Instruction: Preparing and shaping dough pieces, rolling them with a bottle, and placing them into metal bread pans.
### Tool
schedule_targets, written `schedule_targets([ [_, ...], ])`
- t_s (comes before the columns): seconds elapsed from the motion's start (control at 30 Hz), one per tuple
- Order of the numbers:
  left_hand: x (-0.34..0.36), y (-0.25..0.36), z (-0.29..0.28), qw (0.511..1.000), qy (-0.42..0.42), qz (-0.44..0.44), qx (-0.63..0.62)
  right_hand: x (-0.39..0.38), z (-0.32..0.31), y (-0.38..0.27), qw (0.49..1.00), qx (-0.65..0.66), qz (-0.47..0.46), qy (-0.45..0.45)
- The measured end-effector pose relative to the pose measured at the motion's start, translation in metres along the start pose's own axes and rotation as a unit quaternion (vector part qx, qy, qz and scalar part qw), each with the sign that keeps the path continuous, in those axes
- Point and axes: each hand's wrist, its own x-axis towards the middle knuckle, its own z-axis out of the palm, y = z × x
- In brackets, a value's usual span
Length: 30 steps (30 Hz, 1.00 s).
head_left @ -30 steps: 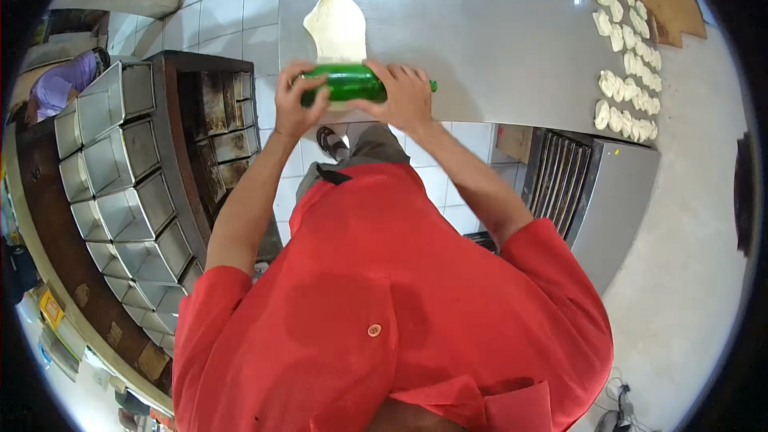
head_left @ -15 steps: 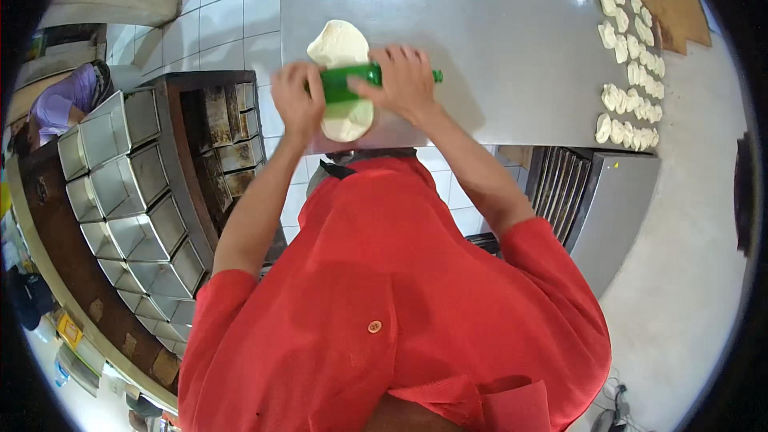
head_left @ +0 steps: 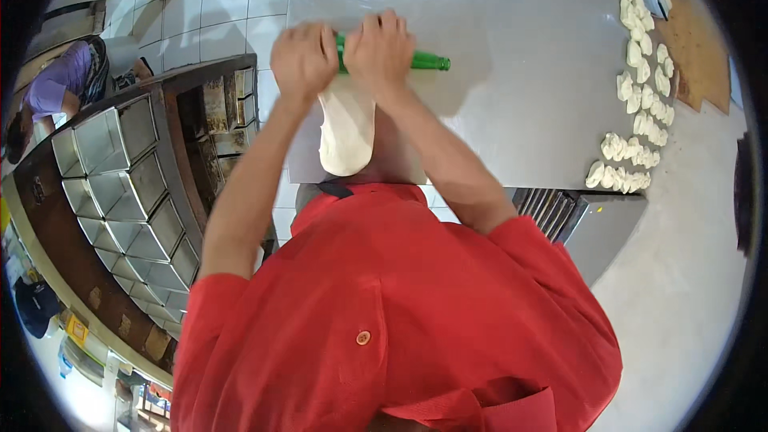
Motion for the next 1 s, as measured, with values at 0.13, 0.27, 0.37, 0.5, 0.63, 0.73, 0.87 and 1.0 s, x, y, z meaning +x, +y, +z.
schedule_targets([
  [0.13,0.072,-0.012,0.004,0.971,-0.14,-0.191,0.003,0.075,0.014,0.0,0.993,-0.04,0.005,-0.107],
  [0.27,0.134,-0.011,0.015,0.961,-0.112,-0.248,-0.055,0.126,0.053,0.038,0.984,0.001,0.138,-0.113],
  [0.37,0.109,-0.042,0.019,0.944,-0.063,-0.303,-0.112,0.116,0.005,0.053,0.969,0.043,0.141,-0.2],
  [0.5,0.081,-0.053,0.03,0.942,-0.036,-0.256,-0.214,0.081,-0.03,0.069,0.938,0.033,0.127,-0.321],
  [0.63,0.091,-0.038,0.003,0.904,-0.02,-0.303,-0.301,0.072,-0.05,0.056,0.891,0.053,0.213,-0.397],
  [0.73,0.084,-0.026,-0.023,0.887,-0.017,-0.229,-0.401,0.071,-0.082,0.052,0.922,0.036,0.16,-0.351],
  [0.87,0.028,-0.023,-0.014,0.892,-0.046,-0.182,-0.411,0.022,-0.084,0.051,0.935,0.005,0.133,-0.329],
  [1.0,-0.026,-0.042,0.014,0.932,0.033,-0.038,-0.36,-0.045,-0.059,0.041,0.959,-0.041,0.067,-0.273],
])
